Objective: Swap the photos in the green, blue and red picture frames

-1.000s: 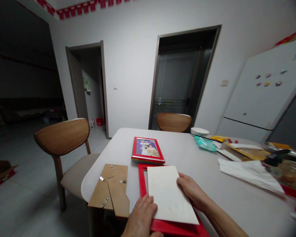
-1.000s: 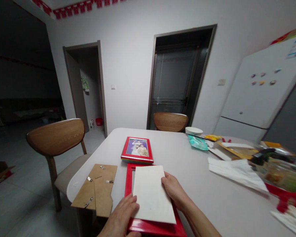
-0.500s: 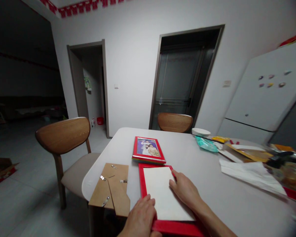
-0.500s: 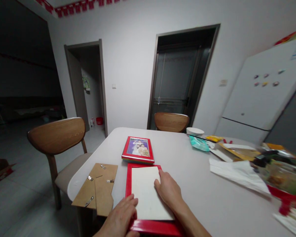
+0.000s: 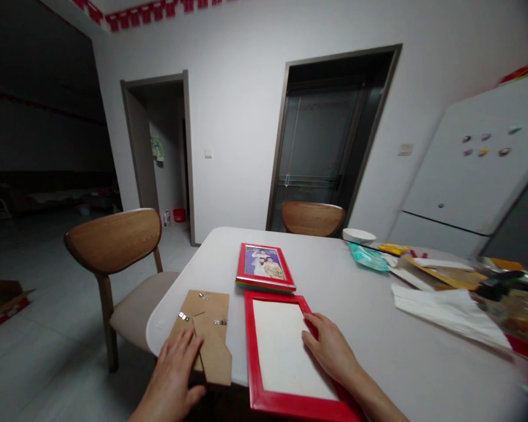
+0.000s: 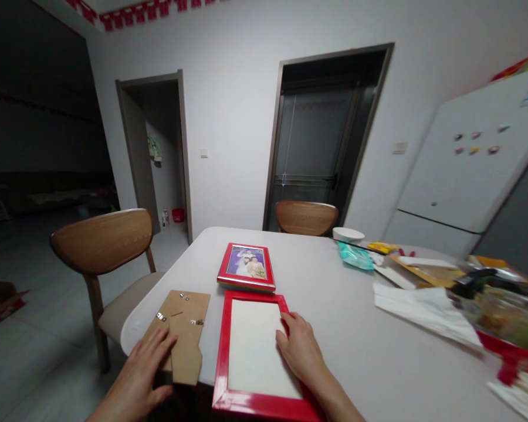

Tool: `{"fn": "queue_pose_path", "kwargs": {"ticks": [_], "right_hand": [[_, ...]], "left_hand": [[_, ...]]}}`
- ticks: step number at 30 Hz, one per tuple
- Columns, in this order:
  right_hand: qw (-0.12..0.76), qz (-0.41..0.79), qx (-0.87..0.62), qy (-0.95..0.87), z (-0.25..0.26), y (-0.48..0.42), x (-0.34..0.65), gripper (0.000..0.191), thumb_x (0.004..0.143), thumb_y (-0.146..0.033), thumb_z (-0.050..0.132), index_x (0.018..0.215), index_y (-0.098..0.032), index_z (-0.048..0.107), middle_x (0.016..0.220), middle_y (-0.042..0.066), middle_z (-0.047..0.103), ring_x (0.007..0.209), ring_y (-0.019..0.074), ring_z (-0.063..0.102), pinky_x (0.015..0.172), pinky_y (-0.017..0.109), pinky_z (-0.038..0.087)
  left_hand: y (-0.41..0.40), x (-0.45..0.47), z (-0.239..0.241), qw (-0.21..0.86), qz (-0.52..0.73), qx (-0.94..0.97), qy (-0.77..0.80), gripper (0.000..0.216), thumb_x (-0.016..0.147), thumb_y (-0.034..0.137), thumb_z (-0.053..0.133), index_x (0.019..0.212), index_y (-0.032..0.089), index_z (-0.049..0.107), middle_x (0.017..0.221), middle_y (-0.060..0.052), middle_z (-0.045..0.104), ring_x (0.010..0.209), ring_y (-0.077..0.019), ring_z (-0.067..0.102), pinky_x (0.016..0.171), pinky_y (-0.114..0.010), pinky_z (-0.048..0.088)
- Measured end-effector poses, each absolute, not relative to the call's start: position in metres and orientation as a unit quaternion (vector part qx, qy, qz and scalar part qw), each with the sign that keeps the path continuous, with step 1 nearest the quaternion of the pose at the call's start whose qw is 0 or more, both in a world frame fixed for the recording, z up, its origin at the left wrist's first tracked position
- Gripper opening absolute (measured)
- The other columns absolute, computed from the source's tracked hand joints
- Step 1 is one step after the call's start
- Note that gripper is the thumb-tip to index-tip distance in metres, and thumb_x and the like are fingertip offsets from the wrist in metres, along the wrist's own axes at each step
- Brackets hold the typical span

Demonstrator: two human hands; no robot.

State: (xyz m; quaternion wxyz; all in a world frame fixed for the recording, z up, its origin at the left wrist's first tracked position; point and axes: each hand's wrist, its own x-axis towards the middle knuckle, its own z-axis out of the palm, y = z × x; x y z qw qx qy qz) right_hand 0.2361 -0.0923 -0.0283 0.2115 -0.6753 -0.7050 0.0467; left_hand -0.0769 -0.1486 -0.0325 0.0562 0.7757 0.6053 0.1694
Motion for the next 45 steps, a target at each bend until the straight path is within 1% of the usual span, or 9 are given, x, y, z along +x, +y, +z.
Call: {"fn": "queue_pose_path", "kwargs": {"ticks": [5, 9, 12, 17, 19, 26, 31, 36, 45], "right_hand": [[0.232, 0.025, -0.656, -0.718, -0.009, -0.103, 0.201, 0.043, 0.072, -0.025, 0.042, 0.112, -0.01, 0.049, 0.122, 0.015, 0.042, 0.111, 0.0257, 0.036, 0.092, 0.037, 0.027], [0.24, 0.116, -0.537, -0.8, 0.005, -0.121, 0.149, 0.035, 0.074, -0.028, 0.044, 0.105, -0.017, 0.055, 0.103, 0.009, 0.056, 0.096, 0.0204, 0.047, 0.085, 0.032, 0.032], [0.228, 0.131, -0.499, -0.826, 0.006, -0.129, 0.111, 0.031, 0.071, -0.036, 0.049, 0.097, -0.02, 0.058, 0.093, 0.007, 0.059, 0.089, 0.021, 0.047, 0.079, 0.034, 0.033], [0.252, 0.16, -0.527, -0.796, 0.007, -0.123, 0.088, 0.056, 0.062, -0.041, 0.058, 0.112, -0.019, 0.049, 0.098, 0.01, 0.057, 0.091, 0.0235, 0.047, 0.078, 0.035, 0.034], [0.274, 0.176, -0.528, -0.785, 0.012, -0.122, 0.093, 0.055, 0.062, -0.036, 0.058, 0.113, -0.017, 0.049, 0.098, 0.01, 0.057, 0.092, 0.0236, 0.047, 0.079, 0.035, 0.035], [0.339, 0.21, -0.508, -0.764, 0.024, -0.145, 0.145, 0.044, 0.061, -0.018, 0.049, 0.104, -0.018, 0.053, 0.1, 0.008, 0.056, 0.095, 0.0204, 0.048, 0.086, 0.034, 0.037], [0.335, 0.166, -0.562, -0.738, 0.021, -0.161, 0.202, 0.04, 0.06, -0.025, 0.051, 0.1, -0.023, 0.054, 0.104, 0.007, 0.055, 0.1, 0.0227, 0.047, 0.089, 0.038, 0.035], [0.305, 0.152, -0.615, -0.711, 0.003, -0.165, 0.235, 0.035, 0.06, -0.028, 0.051, 0.094, -0.022, 0.058, 0.101, 0.007, 0.058, 0.098, 0.023, 0.049, 0.089, 0.038, 0.036], [0.254, 0.15, -0.618, -0.728, -0.013, -0.164, 0.23, 0.033, 0.063, -0.03, 0.05, 0.093, -0.022, 0.061, 0.101, 0.007, 0.057, 0.096, 0.0219, 0.049, 0.088, 0.034, 0.035]], "left_hand": [[-0.138, -0.107, -0.062, -0.081, 0.244, 0.793, 0.553, 0.051, 0.061, 0.01, 0.051, 0.111, 0.021, 0.049, 0.118, -0.009, 0.052, 0.108, -0.0242, 0.047, 0.087, -0.043, 0.04], [-0.14, -0.105, -0.057, -0.096, 0.272, 0.805, 0.518, 0.035, 0.065, 0.014, 0.054, 0.099, 0.023, 0.055, 0.107, -0.005, 0.059, 0.098, -0.0221, 0.055, 0.08, -0.036, 0.048], [-0.144, -0.105, -0.047, -0.105, 0.297, 0.806, 0.5, 0.024, 0.071, 0.02, 0.053, 0.095, 0.024, 0.057, 0.103, -0.003, 0.061, 0.095, -0.0203, 0.056, 0.078, -0.033, 0.049], [-0.144, -0.103, -0.034, -0.151, 0.347, 0.785, 0.49, 0.018, 0.077, 0.026, 0.049, 0.093, 0.023, 0.057, 0.099, -0.003, 0.063, 0.093, -0.0197, 0.058, 0.078, -0.034, 0.05], [-0.144, -0.095, -0.03, -0.156, 0.362, 0.785, 0.478, 0.018, 0.078, 0.026, 0.048, 0.094, 0.023, 0.056, 0.098, -0.003, 0.064, 0.092, -0.0192, 0.059, 0.079, -0.033, 0.05], [-0.158, -0.042, -0.012, -0.099, 0.386, 0.837, 0.376, 0.023, 0.079, 0.016, 0.045, 0.099, 0.022, 0.054, 0.097, -0.002, 0.064, 0.096, -0.0176, 0.056, 0.087, -0.034, 0.043], [-0.162, 0.006, -0.002, -0.033, 0.379, 0.877, 0.294, 0.026, 0.079, 0.013, 0.039, 0.1, 0.017, 0.052, 0.099, -0.006, 0.064, 0.098, -0.0179, 0.055, 0.088, -0.036, 0.042], [-0.155, 0.044, -0.016, 0.057, 0.375, 0.878, 0.293, 0.022, 0.078, 0.013, 0.04, 0.095, 0.017, 0.053, 0.1, -0.006, 0.063, 0.097, -0.0171, 0.055, 0.085, -0.029, 0.044], [-0.149, 0.039, -0.013, 0.157, 0.267, 0.89, 0.335, 0.017, 0.074, 0.009, 0.045, 0.082, 0.019, 0.057, 0.081, -0.002, 0.063, 0.077, -0.0144, 0.058, 0.072, -0.022, 0.047]]}}
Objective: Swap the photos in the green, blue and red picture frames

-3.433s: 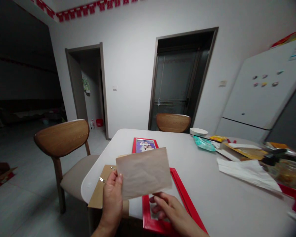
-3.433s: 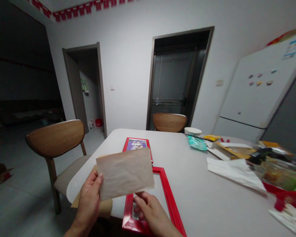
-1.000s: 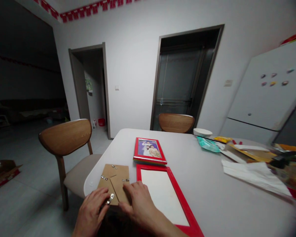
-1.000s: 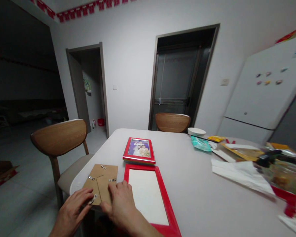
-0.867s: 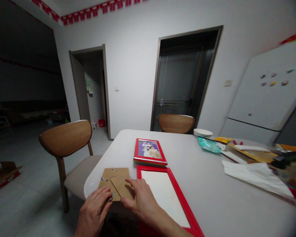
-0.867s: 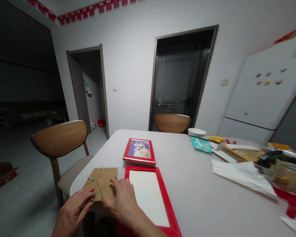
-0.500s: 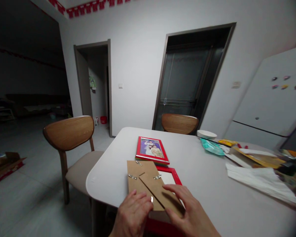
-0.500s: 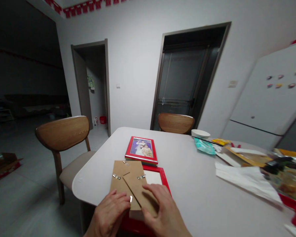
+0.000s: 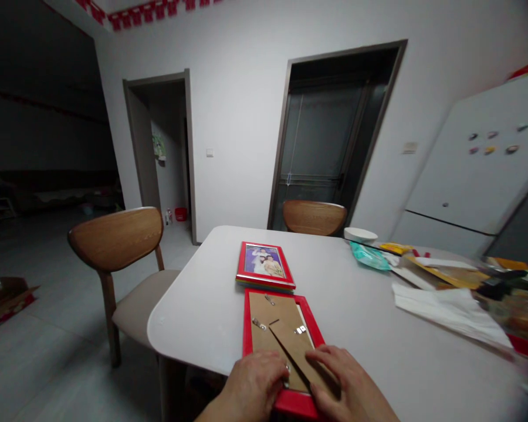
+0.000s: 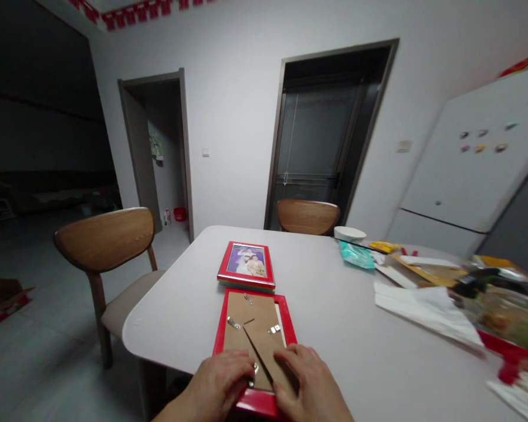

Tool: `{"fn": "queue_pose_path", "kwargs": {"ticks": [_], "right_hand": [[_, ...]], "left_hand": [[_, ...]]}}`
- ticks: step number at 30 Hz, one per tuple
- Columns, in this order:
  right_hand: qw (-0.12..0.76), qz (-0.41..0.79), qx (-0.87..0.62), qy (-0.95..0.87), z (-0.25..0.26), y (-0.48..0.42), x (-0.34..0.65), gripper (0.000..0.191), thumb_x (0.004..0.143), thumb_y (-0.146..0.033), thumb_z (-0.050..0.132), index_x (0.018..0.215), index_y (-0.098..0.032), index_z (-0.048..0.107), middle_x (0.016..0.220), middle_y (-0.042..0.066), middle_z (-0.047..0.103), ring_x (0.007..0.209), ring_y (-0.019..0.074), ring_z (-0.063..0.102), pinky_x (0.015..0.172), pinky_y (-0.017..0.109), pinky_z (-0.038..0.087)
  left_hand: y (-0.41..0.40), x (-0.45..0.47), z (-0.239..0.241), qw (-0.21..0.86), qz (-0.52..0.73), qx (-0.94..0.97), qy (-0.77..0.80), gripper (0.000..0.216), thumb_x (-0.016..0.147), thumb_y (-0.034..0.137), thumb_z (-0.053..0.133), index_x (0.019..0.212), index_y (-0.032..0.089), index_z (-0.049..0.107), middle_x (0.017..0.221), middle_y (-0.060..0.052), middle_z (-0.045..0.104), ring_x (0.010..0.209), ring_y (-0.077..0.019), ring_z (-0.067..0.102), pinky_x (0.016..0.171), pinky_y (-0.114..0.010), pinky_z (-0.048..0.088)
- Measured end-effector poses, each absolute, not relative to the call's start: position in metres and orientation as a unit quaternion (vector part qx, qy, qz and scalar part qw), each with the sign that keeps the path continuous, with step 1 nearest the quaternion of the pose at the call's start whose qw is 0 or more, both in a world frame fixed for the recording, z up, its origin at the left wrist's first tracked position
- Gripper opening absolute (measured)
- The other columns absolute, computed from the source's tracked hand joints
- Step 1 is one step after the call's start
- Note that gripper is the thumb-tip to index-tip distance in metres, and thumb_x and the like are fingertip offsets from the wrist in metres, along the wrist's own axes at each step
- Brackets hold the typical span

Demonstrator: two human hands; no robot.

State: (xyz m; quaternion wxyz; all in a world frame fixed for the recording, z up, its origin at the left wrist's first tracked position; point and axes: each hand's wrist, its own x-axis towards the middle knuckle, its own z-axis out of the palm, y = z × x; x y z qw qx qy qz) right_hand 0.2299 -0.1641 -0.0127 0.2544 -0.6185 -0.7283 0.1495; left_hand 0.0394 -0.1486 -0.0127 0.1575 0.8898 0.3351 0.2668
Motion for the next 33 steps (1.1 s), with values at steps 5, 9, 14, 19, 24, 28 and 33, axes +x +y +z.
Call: {"fn": "queue_pose_path", "kwargs": {"ticks": [5, 9, 14, 19, 24, 28, 33], "right_hand": [[0.228, 0.143, -0.637, -0.723, -0.011, -0.172, 0.23, 0.038, 0.06, -0.032, 0.052, 0.097, -0.024, 0.06, 0.099, 0.007, 0.057, 0.094, 0.0222, 0.05, 0.085, 0.033, 0.036], [0.195, 0.137, -0.65, -0.721, -0.009, -0.174, 0.224, 0.041, 0.059, -0.034, 0.053, 0.099, -0.024, 0.059, 0.095, 0.007, 0.057, 0.09, 0.0214, 0.051, 0.081, 0.031, 0.039], [0.204, 0.089, -0.649, -0.728, -0.015, -0.16, 0.217, 0.036, 0.061, -0.033, 0.053, 0.095, -0.022, 0.06, 0.088, 0.007, 0.056, 0.087, 0.0215, 0.05, 0.078, 0.031, 0.039], [0.242, 0.061, -0.623, -0.741, -0.019, -0.144, 0.212, 0.031, 0.065, -0.029, 0.051, 0.094, -0.02, 0.059, 0.089, 0.007, 0.054, 0.087, 0.0203, 0.047, 0.079, 0.031, 0.037], [0.243, 0.055, -0.6, -0.76, -0.017, -0.129, 0.218, 0.029, 0.077, -0.032, 0.039, 0.094, -0.02, 0.06, 0.091, 0.007, 0.054, 0.086, 0.0186, 0.047, 0.079, 0.029, 0.036], [0.2, 0.033, -0.638, -0.743, -0.018, -0.112, 0.226, 0.03, 0.077, -0.027, 0.038, 0.097, -0.021, 0.06, 0.096, 0.008, 0.052, 0.089, 0.0191, 0.046, 0.079, 0.029, 0.036], [0.204, 0.038, -0.624, -0.753, -0.023, -0.105, 0.223, 0.031, 0.076, -0.022, 0.035, 0.092, -0.02, 0.061, 0.1, 0.009, 0.049, 0.092, 0.0185, 0.046, 0.081, 0.028, 0.035]], "left_hand": [[-0.149, 0.022, -0.017, 0.167, 0.293, 0.873, 0.351, 0.035, 0.067, 0.028, 0.062, 0.099, 0.016, 0.053, 0.111, -0.01, 0.055, 0.102, -0.023, 0.049, 0.09, -0.036, 0.038], [-0.148, 0.012, -0.023, 0.164, 0.253, 0.883, 0.359, 0.076, 0.052, 0.058, 0.066, 0.111, 0.014, 0.047, 0.123, -0.018, 0.044, 0.114, -0.0303, 0.039, 0.095, -0.048, 0.028], [-0.146, 0.01, -0.023, 0.17, 0.24, 0.878, 0.378, 0.074, 0.048, 0.057, 0.068, 0.107, 0.015, 0.051, 0.12, -0.017, 0.047, 0.112, -0.0295, 0.041, 0.096, -0.049, 0.026], [-0.142, 0.01, -0.017, 0.177, 0.231, 0.862, 0.414, 0.048, 0.049, 0.037, 0.075, 0.09, 0.017, 0.058, 0.115, -0.009, 0.054, 0.109, -0.0246, 0.045, 0.097, -0.044, 0.027], [-0.143, 0.008, -0.02, 0.187, 0.249, 0.85, 0.425, 0.038, 0.052, 0.027, 0.074, 0.084, 0.017, 0.058, 0.115, -0.008, 0.054, 0.109, -0.022, 0.045, 0.099, -0.04, 0.025], [-0.144, 0.01, -0.025, 0.193, 0.257, 0.844, 0.429, 0.034, 0.052, 0.026, 0.073, 0.08, 0.016, 0.058, 0.115, -0.008, 0.054, 0.11, -0.0221, 0.044, 0.1, -0.039, 0.022], [-0.146, 0.013, -0.025, 0.179, 0.264, 0.84, 0.439, 0.032, 0.052, 0.026, 0.073, 0.078, 0.015, 0.058, 0.113, -0.009, 0.055, 0.108, -0.0218, 0.045, 0.1, -0.039, 0.023]]}}
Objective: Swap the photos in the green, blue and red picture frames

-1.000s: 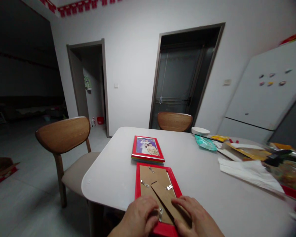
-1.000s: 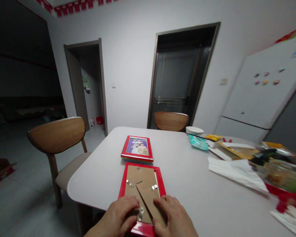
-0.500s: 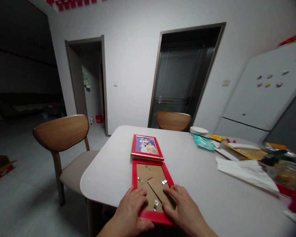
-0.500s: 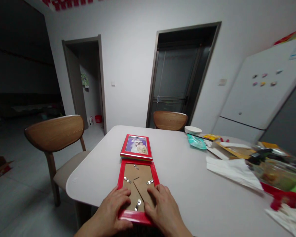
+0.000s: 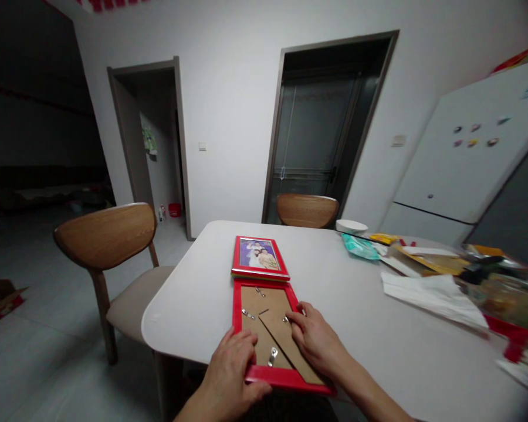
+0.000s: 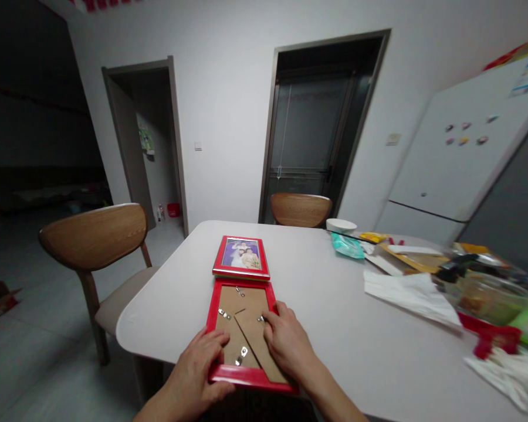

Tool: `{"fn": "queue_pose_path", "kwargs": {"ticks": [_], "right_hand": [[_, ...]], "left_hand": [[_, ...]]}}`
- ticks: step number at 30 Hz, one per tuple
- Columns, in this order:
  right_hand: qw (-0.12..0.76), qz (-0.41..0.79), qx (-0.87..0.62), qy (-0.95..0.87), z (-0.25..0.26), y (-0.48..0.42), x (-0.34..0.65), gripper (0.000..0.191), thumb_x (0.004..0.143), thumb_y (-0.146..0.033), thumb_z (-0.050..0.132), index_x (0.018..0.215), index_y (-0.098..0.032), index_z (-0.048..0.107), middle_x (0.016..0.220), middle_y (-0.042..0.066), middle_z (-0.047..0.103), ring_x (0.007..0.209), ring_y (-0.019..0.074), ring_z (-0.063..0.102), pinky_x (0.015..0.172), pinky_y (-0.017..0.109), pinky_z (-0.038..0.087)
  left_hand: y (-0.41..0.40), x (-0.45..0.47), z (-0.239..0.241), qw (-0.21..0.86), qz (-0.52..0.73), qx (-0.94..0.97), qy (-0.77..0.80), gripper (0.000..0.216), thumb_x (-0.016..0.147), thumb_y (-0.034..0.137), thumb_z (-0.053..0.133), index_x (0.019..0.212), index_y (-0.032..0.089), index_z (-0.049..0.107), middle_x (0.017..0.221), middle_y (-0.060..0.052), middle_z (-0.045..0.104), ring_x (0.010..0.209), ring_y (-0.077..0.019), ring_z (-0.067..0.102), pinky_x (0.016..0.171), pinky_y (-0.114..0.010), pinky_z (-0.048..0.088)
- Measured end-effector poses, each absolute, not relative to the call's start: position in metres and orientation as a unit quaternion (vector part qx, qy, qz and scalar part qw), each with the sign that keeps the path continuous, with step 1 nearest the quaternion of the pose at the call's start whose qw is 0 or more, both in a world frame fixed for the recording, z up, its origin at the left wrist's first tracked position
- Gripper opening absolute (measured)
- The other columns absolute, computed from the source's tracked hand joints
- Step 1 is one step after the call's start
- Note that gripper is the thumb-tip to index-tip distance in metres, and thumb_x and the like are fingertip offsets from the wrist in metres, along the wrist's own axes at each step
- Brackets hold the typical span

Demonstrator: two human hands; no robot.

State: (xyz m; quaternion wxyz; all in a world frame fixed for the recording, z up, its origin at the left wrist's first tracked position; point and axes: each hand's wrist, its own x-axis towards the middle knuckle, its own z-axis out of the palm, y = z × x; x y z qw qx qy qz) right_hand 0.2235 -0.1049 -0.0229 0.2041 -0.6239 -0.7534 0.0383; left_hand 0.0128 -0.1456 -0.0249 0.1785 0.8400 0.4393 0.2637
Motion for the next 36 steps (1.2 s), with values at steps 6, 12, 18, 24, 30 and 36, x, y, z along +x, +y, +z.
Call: {"fn": "queue_pose_path", "kwargs": {"ticks": [6, 12, 18, 24, 30, 36], "right_hand": [[0.218, 0.064, -0.614, -0.756, -0.021, -0.107, 0.222, 0.03, 0.074, -0.017, 0.034, 0.082, -0.014, 0.063, 0.102, 0.011, 0.05, 0.094, 0.0188, 0.047, 0.085, 0.028, 0.035], [0.202, 0.079, -0.598, -0.771, -0.025, -0.11, 0.231, 0.035, 0.077, -0.023, 0.032, 0.093, -0.016, 0.063, 0.114, 0.01, 0.047, 0.104, 0.02, 0.043, 0.09, 0.03, 0.031], [0.206, 0.032, -0.596, -0.775, -0.021, -0.092, 0.227, 0.035, 0.078, -0.025, 0.035, 0.104, -0.016, 0.057, 0.105, 0.011, 0.055, 0.095, 0.0201, 0.047, 0.083, 0.031, 0.035], [0.198, 0.038, -0.614, -0.763, -0.013, -0.053, 0.188, 0.026, 0.077, -0.026, 0.041, 0.088, -0.021, 0.064, 0.09, 0.006, 0.062, 0.086, 0.0164, 0.051, 0.074, 0.024, 0.035], [0.202, 0.047, -0.665, -0.717, -0.022, -0.021, 0.173, 0.022, 0.075, -0.031, 0.045, 0.074, -0.019, 0.064, 0.076, 0.005, 0.064, 0.07, 0.0148, 0.056, 0.057, 0.022, 0.033], [0.211, 0.039, -0.692, -0.689, -0.028, -0.009, 0.174, 0.016, 0.072, -0.029, 0.05, 0.069, -0.016, 0.06, 0.074, 0.006, 0.064, 0.068, 0.0151, 0.055, 0.055, 0.022, 0.031]], "left_hand": [[-0.147, 0.015, -0.024, 0.171, 0.275, 0.836, 0.444, 0.032, 0.052, 0.027, 0.073, 0.078, 0.016, 0.057, 0.111, -0.008, 0.056, 0.105, -0.0215, 0.047, 0.099, -0.039, 0.025], [-0.145, 0.014, -0.029, 0.172, 0.287, 0.836, 0.435, 0.032, 0.051, 0.026, 0.073, 0.077, 0.016, 0.057, 0.11, -0.009, 0.057, 0.104, -0.022, 0.048, 0.099, -0.04, 0.025], [-0.147, 0.015, -0.029, 0.169, 0.295, 0.836, 0.431, 0.031, 0.051, 0.024, 0.073, 0.076, 0.015, 0.057, 0.108, -0.008, 0.058, 0.102, -0.0219, 0.049, 0.098, -0.04, 0.026], [-0.148, 0.016, -0.029, 0.163, 0.278, 0.839, 0.439, 0.042, 0.051, 0.024, 0.073, 0.087, 0.012, 0.058, 0.109, -0.012, 0.057, 0.104, -0.0248, 0.048, 0.098, -0.043, 0.026], [-0.146, 0.016, -0.032, 0.168, 0.274, 0.841, 0.436, 0.043, 0.05, 0.026, 0.074, 0.087, 0.011, 0.058, 0.109, -0.014, 0.057, 0.105, -0.0262, 0.047, 0.098, -0.044, 0.026], [-0.149, 0.017, -0.026, 0.175, 0.285, 0.833, 0.441, 0.055, 0.048, 0.023, 0.075, 0.097, 0.007, 0.055, 0.104, -0.016, 0.058, 0.101, -0.0259, 0.05, 0.098, -0.044, 0.027]]}}
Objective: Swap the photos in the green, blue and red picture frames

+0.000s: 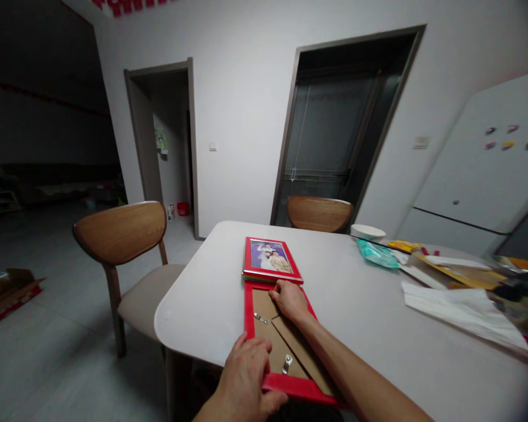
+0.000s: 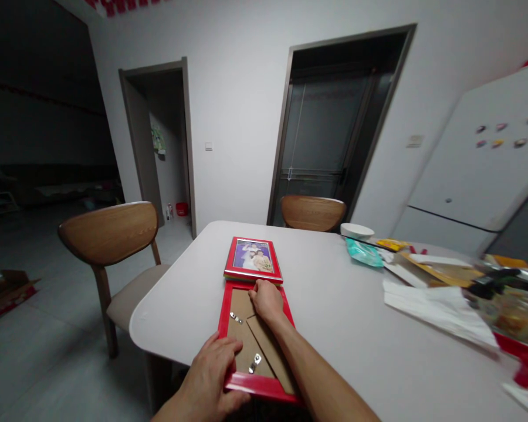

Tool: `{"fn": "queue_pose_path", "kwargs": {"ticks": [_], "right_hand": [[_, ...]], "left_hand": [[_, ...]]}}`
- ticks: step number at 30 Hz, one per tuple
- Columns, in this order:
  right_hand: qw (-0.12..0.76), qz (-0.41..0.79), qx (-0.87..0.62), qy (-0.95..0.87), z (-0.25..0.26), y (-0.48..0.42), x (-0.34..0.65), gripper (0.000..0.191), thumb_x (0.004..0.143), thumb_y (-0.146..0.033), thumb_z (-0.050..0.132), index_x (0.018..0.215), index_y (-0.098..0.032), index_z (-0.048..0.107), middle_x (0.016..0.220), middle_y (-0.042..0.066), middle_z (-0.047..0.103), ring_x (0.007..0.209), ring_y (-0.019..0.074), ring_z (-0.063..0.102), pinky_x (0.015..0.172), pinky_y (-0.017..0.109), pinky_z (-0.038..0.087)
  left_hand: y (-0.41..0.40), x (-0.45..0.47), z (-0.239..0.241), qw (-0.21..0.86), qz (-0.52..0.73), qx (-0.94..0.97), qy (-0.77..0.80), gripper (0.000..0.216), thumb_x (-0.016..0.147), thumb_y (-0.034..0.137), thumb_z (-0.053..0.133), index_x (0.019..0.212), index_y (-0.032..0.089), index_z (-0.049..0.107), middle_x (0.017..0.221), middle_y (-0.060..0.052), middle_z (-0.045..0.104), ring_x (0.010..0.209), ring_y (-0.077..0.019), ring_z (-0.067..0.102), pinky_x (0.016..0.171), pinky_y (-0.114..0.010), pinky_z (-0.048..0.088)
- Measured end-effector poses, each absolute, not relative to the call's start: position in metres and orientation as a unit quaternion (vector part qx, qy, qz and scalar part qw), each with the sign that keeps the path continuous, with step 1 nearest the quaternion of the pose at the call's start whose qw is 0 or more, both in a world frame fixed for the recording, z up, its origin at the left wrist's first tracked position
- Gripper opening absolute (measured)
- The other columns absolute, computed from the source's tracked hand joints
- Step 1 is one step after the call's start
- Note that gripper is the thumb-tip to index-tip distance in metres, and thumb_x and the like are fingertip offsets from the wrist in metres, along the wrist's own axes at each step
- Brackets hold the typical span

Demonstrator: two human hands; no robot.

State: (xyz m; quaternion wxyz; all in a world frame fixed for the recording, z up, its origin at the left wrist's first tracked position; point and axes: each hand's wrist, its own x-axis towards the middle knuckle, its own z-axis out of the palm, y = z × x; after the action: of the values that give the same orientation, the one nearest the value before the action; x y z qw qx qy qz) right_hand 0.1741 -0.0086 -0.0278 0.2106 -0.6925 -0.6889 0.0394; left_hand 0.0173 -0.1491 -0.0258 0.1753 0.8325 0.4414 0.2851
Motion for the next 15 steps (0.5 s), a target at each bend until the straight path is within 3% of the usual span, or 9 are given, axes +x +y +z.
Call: {"fn": "queue_pose_path", "kwargs": {"ticks": [5, 10, 15], "right_hand": [[0.221, 0.044, -0.67, -0.708, -0.022, -0.017, 0.174, 0.02, 0.074, -0.029, 0.047, 0.073, -0.015, 0.06, 0.075, 0.007, 0.063, 0.069, 0.0151, 0.054, 0.057, 0.023, 0.033], [0.226, 0.063, -0.585, -0.776, -0.019, -0.051, 0.166, 0.026, 0.078, -0.03, 0.042, 0.087, -0.019, 0.063, 0.085, 0.005, 0.06, 0.081, 0.0151, 0.052, 0.069, 0.023, 0.034], [0.217, 0.066, -0.499, -0.836, -0.021, -0.075, 0.152, 0.024, 0.078, -0.022, 0.041, 0.075, -0.02, 0.065, 0.074, 0.003, 0.057, 0.075, 0.0143, 0.048, 0.068, 0.024, 0.033]], "left_hand": [[-0.147, 0.016, -0.03, 0.176, 0.295, 0.831, 0.437, 0.053, 0.045, 0.022, 0.075, 0.094, 0.01, 0.057, 0.103, -0.013, 0.059, 0.1, -0.0258, 0.051, 0.097, -0.044, 0.027], [-0.148, 0.014, -0.033, 0.185, 0.296, 0.829, 0.438, 0.047, 0.048, 0.027, 0.074, 0.09, 0.013, 0.058, 0.104, -0.01, 0.059, 0.1, -0.025, 0.05, 0.097, -0.044, 0.026], [-0.149, 0.014, -0.029, 0.197, 0.292, 0.828, 0.435, 0.045, 0.051, 0.025, 0.073, 0.091, 0.013, 0.057, 0.106, -0.01, 0.058, 0.101, -0.0248, 0.049, 0.097, -0.043, 0.027]]}}
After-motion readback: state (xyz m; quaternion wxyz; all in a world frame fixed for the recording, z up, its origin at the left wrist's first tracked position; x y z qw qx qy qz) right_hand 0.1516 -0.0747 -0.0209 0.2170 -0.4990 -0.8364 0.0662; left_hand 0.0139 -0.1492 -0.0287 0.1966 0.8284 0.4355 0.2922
